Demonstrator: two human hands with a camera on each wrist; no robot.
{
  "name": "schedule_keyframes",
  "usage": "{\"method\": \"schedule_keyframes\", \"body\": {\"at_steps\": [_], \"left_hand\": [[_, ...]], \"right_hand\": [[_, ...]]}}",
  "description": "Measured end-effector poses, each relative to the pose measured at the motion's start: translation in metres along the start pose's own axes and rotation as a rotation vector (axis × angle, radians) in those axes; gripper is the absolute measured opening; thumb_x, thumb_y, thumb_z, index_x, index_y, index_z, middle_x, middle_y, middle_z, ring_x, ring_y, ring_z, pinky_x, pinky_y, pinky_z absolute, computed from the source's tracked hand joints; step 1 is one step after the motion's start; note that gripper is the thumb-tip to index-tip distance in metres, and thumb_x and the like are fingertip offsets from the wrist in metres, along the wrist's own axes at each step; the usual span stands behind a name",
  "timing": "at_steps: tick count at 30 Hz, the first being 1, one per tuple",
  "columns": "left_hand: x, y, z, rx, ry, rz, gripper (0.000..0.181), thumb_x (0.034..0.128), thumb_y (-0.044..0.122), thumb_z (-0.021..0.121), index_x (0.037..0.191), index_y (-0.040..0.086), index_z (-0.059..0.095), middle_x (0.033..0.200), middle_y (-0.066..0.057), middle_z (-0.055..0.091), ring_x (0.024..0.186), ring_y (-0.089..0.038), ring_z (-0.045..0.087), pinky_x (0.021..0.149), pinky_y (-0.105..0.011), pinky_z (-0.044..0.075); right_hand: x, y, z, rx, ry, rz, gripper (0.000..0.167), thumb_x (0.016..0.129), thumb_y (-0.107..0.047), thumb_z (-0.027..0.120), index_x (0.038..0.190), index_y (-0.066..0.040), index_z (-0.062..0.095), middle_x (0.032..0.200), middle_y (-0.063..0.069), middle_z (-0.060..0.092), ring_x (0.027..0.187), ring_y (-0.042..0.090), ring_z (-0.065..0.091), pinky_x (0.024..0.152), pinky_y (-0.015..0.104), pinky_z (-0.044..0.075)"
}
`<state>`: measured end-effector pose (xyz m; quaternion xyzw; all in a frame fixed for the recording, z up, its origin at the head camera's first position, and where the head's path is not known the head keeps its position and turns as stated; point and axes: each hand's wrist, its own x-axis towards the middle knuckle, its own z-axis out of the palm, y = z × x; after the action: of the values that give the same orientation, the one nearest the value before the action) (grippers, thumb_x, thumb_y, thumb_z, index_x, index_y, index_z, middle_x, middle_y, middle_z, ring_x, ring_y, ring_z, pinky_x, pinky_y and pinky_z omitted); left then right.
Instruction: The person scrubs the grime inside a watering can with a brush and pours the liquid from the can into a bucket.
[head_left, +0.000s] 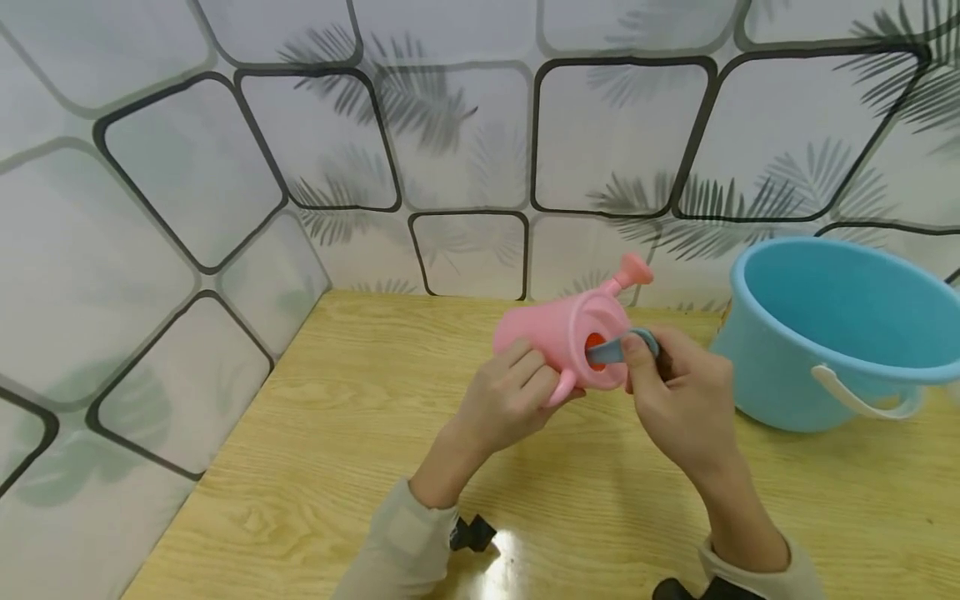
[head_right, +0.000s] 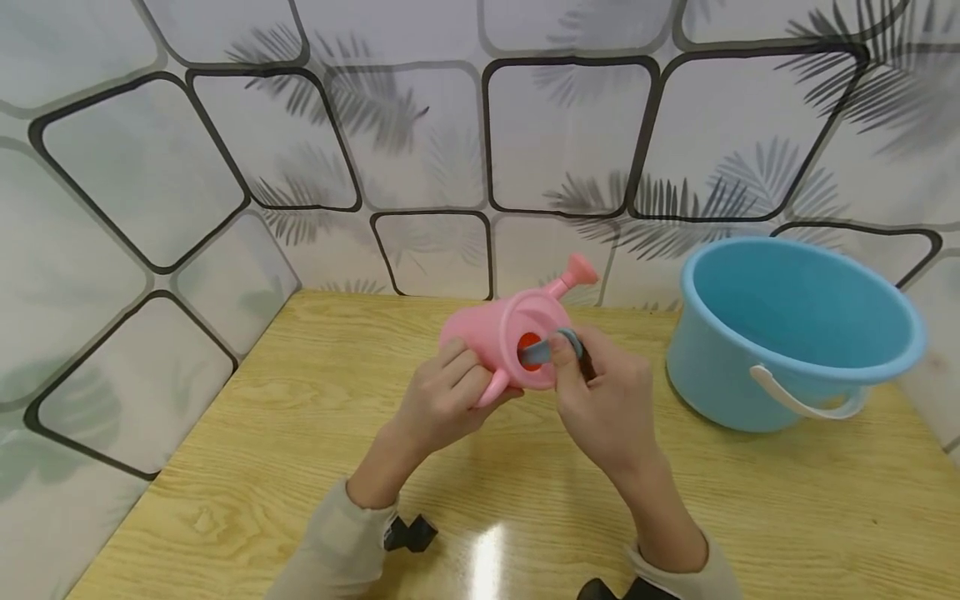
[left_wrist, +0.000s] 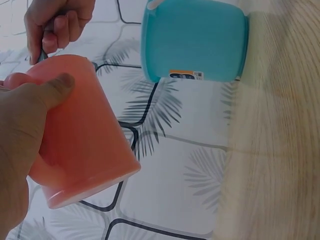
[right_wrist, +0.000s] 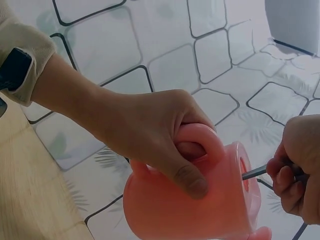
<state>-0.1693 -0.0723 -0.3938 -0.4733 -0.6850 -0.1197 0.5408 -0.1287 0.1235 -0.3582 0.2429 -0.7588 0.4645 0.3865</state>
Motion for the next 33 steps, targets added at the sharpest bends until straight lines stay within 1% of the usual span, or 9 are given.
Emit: {"method": "schedule_keyframes", "body": {"at_steps": [2,4,7,12,16,19,25,29,33], "left_hand": [[0.000,0.000,0.000,0.009,-0.005,0.000,0.041,0.0833,0.026,0.082,0.068,0.011,0.047,0.064,0.001,0.047,0.061,-0.013,0.044,0.059,-0.019,0.038],[-0.001,0.000,0.000,0.015,-0.015,0.003,0.041,0.0830,0.025,0.082,0.067,0.011,0.047,0.064,0.001,0.047,0.061,-0.013,0.044,0.059,-0.019,0.038],[-0.002,0.001,0.001,0.016,-0.025,0.000,0.042,0.0832,0.024,0.082,0.067,0.012,0.046,0.063,0.001,0.047,0.061,-0.013,0.044,0.059,-0.020,0.038],[-0.003,0.003,0.003,-0.001,-0.031,-0.022,0.040,0.0816,0.020,0.082,0.067,0.011,0.046,0.064,0.001,0.047,0.061,-0.014,0.045,0.060,-0.021,0.038],[-0.002,0.004,0.002,-0.007,-0.023,-0.036,0.041,0.0813,0.020,0.083,0.066,0.011,0.046,0.063,0.001,0.047,0.060,-0.013,0.044,0.059,-0.021,0.038],[0.000,0.006,0.002,-0.020,0.000,-0.051,0.043,0.0797,0.022,0.084,0.065,0.012,0.046,0.062,0.002,0.046,0.060,-0.013,0.043,0.059,-0.020,0.037],[0.002,0.008,0.002,-0.043,0.027,-0.100,0.042,0.0746,0.021,0.088,0.067,0.011,0.048,0.063,0.001,0.047,0.060,-0.015,0.045,0.059,-0.020,0.039],[0.003,0.010,0.003,-0.051,0.026,-0.096,0.041,0.0759,0.022,0.087,0.067,0.011,0.049,0.062,0.002,0.047,0.060,-0.014,0.045,0.059,-0.020,0.039],[0.003,0.011,0.004,-0.061,0.015,-0.110,0.041,0.0743,0.022,0.088,0.067,0.011,0.049,0.062,0.001,0.047,0.060,-0.014,0.046,0.060,-0.020,0.040]], "right_hand": [[0.000,-0.001,0.001,-0.060,-0.006,0.020,0.016,0.084,0.012,0.067,0.075,0.000,0.061,0.054,-0.003,0.046,0.043,0.001,0.032,0.039,0.017,0.025],[-0.001,-0.001,0.003,-0.142,-0.009,0.000,0.022,0.083,0.011,0.067,0.069,-0.002,0.056,0.052,-0.005,0.040,0.043,0.000,0.028,0.039,0.018,0.022],[-0.002,-0.002,0.007,-0.256,0.016,-0.062,0.029,0.081,0.011,0.067,0.064,-0.005,0.049,0.051,-0.004,0.036,0.044,0.002,0.027,0.040,0.017,0.021],[-0.002,-0.011,0.005,-0.340,0.093,-0.171,0.035,0.088,-0.002,0.058,0.059,-0.009,0.041,0.051,-0.003,0.033,0.043,0.005,0.023,0.040,0.019,0.017],[0.001,-0.013,0.005,-0.335,0.091,-0.271,0.043,0.101,-0.016,0.051,0.060,-0.008,0.041,0.054,-0.004,0.028,0.046,0.006,0.021,0.041,0.020,0.017],[0.003,-0.011,0.007,-0.329,0.062,-0.317,0.046,0.105,-0.025,0.050,0.064,-0.003,0.051,0.054,0.000,0.034,0.046,0.010,0.029,0.040,0.022,0.026],[0.002,-0.012,0.006,-0.285,0.193,-0.378,0.041,0.102,-0.025,0.058,0.076,0.006,0.066,0.055,0.009,0.053,0.041,0.020,0.045,0.039,0.030,0.037],[0.004,-0.007,0.010,-0.253,0.177,-0.414,0.040,0.101,-0.025,0.058,0.079,0.007,0.067,0.061,0.014,0.061,0.045,0.026,0.055,0.044,0.037,0.047],[0.003,-0.002,0.011,-0.252,0.235,-0.439,0.036,0.100,-0.023,0.061,0.079,0.006,0.068,0.061,0.014,0.060,0.045,0.028,0.054,0.042,0.041,0.044]]}}
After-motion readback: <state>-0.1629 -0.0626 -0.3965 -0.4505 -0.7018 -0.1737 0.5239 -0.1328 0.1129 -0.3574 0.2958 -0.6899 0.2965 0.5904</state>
